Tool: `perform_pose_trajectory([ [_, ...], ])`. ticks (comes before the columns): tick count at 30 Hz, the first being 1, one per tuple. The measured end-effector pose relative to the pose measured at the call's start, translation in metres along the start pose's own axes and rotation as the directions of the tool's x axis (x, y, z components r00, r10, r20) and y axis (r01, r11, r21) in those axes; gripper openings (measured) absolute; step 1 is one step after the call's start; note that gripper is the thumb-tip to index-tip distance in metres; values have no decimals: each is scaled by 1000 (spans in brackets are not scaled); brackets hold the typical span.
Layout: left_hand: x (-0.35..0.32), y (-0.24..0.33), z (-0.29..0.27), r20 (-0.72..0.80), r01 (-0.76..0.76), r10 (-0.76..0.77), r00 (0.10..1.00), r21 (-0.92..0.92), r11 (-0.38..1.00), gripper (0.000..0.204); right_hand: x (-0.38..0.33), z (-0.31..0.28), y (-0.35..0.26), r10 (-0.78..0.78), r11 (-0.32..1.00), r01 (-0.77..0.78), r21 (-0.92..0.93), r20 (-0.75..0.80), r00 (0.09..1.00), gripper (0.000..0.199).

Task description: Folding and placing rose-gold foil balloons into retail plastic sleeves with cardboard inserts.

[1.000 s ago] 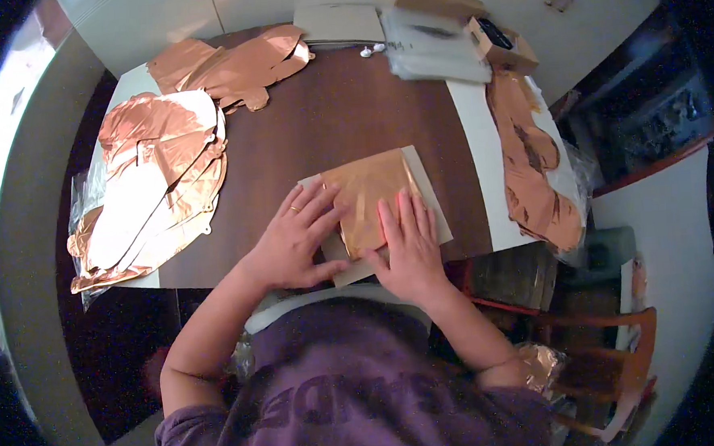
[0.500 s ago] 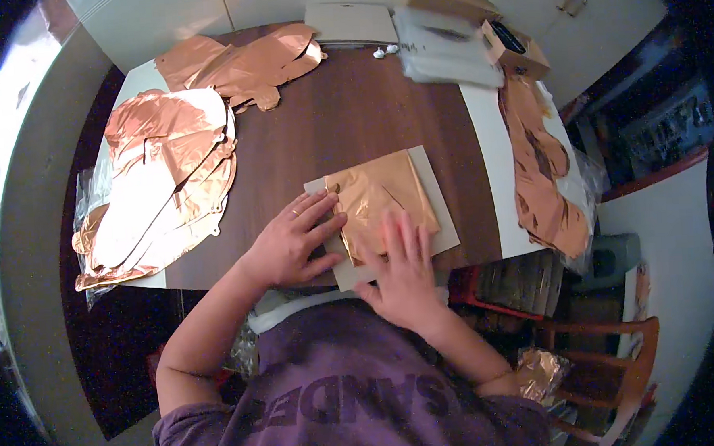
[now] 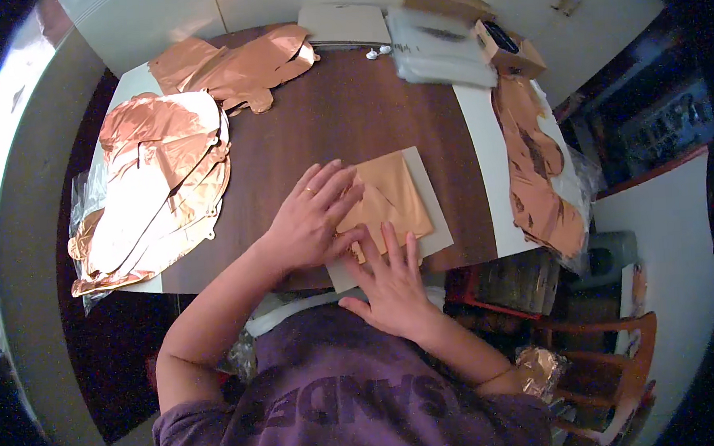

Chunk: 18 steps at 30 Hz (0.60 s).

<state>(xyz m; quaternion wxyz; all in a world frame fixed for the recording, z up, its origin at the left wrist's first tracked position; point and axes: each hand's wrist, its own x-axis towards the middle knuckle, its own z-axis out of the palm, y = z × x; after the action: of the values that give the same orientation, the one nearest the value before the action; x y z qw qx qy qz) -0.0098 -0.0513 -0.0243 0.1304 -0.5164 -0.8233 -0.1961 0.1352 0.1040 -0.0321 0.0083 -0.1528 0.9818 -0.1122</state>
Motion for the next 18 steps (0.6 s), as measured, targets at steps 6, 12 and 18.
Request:
perform_pose_trajectory([
  [6, -1, -12, 27, 42, 92, -87, 995, -127, 988, 71, -21, 9, 9, 87, 963, 15, 270, -360, 929, 52],
  [12, -18, 14, 17, 103, 143, -127, 987, -176, 974, 77, -101, 17, 29, 753, 469, -333, 818, -173, 635, 12],
  [18, -21, 33, 15, 108, 168, -152, 983, -162, 972, 77, -88, 7, 27, 773, 127, -110, 986, -29, 634, 15],
])
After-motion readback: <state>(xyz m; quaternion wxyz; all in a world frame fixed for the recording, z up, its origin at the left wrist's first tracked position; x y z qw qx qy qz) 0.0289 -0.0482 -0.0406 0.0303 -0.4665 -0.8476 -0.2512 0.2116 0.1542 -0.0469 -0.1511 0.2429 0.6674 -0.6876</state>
